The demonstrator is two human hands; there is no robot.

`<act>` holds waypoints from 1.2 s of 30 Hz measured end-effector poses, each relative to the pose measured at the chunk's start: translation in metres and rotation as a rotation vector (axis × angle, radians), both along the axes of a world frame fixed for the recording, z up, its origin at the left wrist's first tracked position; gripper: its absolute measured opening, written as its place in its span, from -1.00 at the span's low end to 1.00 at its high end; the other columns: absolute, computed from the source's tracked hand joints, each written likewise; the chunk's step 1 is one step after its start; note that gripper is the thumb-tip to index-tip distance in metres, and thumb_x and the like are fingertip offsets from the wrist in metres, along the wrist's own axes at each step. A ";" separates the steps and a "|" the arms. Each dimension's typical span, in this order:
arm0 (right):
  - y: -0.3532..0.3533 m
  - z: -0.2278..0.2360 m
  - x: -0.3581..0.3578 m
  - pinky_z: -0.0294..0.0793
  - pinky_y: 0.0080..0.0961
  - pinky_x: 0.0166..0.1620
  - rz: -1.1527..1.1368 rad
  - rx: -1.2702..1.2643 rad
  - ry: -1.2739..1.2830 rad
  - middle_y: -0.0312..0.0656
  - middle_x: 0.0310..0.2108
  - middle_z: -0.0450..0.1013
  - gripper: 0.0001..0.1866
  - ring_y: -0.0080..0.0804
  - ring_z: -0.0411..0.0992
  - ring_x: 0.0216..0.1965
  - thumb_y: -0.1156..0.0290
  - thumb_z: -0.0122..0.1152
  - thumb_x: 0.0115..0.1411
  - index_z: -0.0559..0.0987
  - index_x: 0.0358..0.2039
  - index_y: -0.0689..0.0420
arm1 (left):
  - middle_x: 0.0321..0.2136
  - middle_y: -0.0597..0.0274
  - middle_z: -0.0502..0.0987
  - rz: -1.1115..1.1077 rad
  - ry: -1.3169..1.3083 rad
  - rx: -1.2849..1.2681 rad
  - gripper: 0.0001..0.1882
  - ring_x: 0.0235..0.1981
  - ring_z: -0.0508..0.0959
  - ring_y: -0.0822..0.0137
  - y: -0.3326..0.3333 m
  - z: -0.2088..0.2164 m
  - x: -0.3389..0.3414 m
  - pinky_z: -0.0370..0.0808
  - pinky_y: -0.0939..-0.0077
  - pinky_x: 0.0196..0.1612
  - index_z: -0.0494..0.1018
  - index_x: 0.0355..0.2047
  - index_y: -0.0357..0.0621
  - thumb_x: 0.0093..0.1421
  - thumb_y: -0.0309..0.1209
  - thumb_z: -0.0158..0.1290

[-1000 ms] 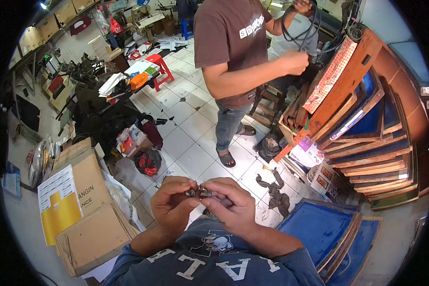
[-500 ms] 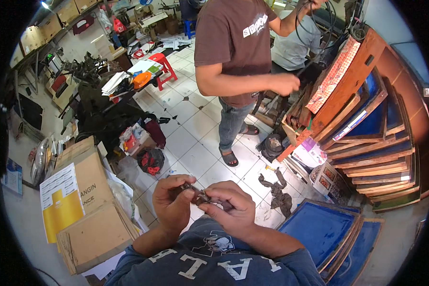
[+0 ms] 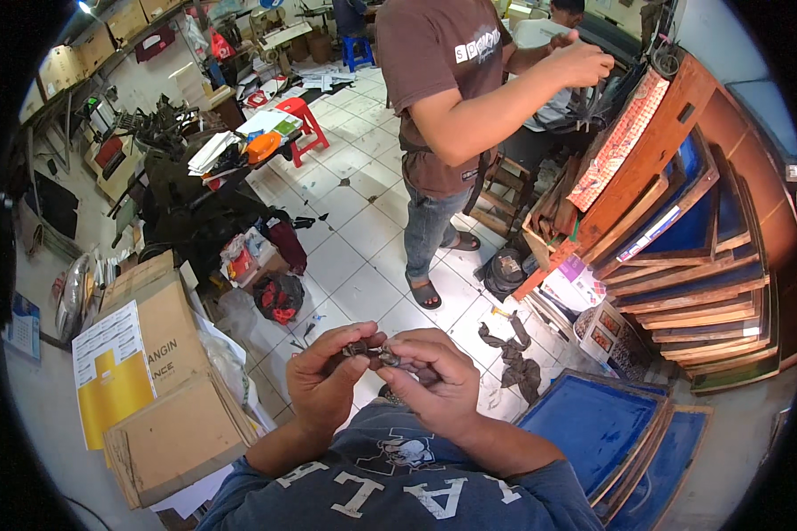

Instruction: The person works with an industrial wire-binding or stapling machine, handling a clear plastic bag containing components and picking up small metal parts by hand.

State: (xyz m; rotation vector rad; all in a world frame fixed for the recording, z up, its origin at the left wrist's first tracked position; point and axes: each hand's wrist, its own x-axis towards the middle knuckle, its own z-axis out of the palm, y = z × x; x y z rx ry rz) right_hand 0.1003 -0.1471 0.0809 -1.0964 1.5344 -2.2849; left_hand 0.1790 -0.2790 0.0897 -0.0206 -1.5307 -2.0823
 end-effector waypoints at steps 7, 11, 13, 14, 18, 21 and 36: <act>0.000 0.001 0.002 0.49 -0.55 -0.08 0.036 0.000 -0.002 -0.01 -0.13 0.38 -0.68 -0.36 0.45 -0.12 0.76 0.19 0.05 0.48 -0.13 0.33 | -0.13 0.02 0.43 0.026 0.030 -0.097 -0.67 -0.13 0.51 0.32 -0.006 -0.013 0.003 0.50 0.56 -0.06 0.47 -0.11 -0.33 0.06 -0.68 0.14; -0.002 0.001 0.000 0.49 -0.53 -0.08 0.011 0.009 0.063 0.01 -0.13 0.41 -0.69 -0.33 0.46 -0.13 0.75 0.21 0.05 0.49 -0.15 0.33 | -0.13 0.03 0.43 -0.016 0.032 -0.022 -0.66 -0.14 0.51 0.34 -0.007 -0.013 0.002 0.49 0.59 -0.09 0.48 -0.11 -0.31 0.06 -0.67 0.14; 0.000 0.001 -0.002 0.49 -0.54 -0.09 0.000 0.045 0.085 0.01 -0.15 0.43 -0.70 -0.33 0.47 -0.14 0.73 0.22 0.04 0.51 -0.16 0.32 | -0.13 0.03 0.43 -0.028 0.029 -0.024 -0.65 -0.13 0.50 0.34 -0.007 -0.013 0.003 0.48 0.59 -0.08 0.47 -0.09 -0.31 0.07 -0.67 0.13; 0.001 0.000 -0.003 0.50 -0.54 -0.10 -0.006 0.063 0.096 0.01 -0.15 0.44 -0.70 -0.32 0.47 -0.14 0.73 0.23 0.04 0.51 -0.17 0.32 | -0.13 0.03 0.42 -0.030 0.028 -0.032 -0.65 -0.13 0.50 0.34 -0.007 -0.013 0.003 0.47 0.59 -0.07 0.46 -0.08 -0.31 0.08 -0.67 0.12; 0.001 -0.006 -0.005 0.50 -0.55 -0.12 -0.016 0.039 -0.034 -0.02 -0.17 0.47 -0.70 -0.38 0.48 -0.16 0.69 0.27 0.02 0.53 -0.17 0.30 | -0.13 0.00 0.44 0.031 -0.117 -0.021 -0.70 -0.12 0.48 0.29 -0.002 -0.004 -0.001 0.43 0.48 -0.04 0.47 -0.11 -0.33 0.11 -0.65 0.09; 0.001 -0.011 -0.006 0.51 -0.57 -0.14 0.007 0.029 -0.123 -0.03 -0.17 0.46 -0.69 -0.41 0.48 -0.18 0.68 0.28 0.03 0.54 -0.17 0.29 | -0.12 0.00 0.43 -0.004 -0.052 -0.078 -0.70 -0.11 0.47 0.31 -0.005 -0.009 0.000 0.43 0.49 -0.03 0.45 -0.08 -0.33 0.14 -0.65 0.06; 0.004 -0.011 -0.009 0.53 -0.56 -0.10 0.060 -0.017 -0.177 -0.01 -0.12 0.43 -0.72 -0.39 0.49 -0.16 0.69 0.22 0.07 0.52 -0.15 0.31 | -0.14 0.03 0.45 -0.117 -0.074 0.156 -0.73 -0.11 0.49 0.29 -0.004 -0.006 -0.005 0.45 0.44 -0.02 0.41 -0.10 -0.40 0.18 -0.56 0.06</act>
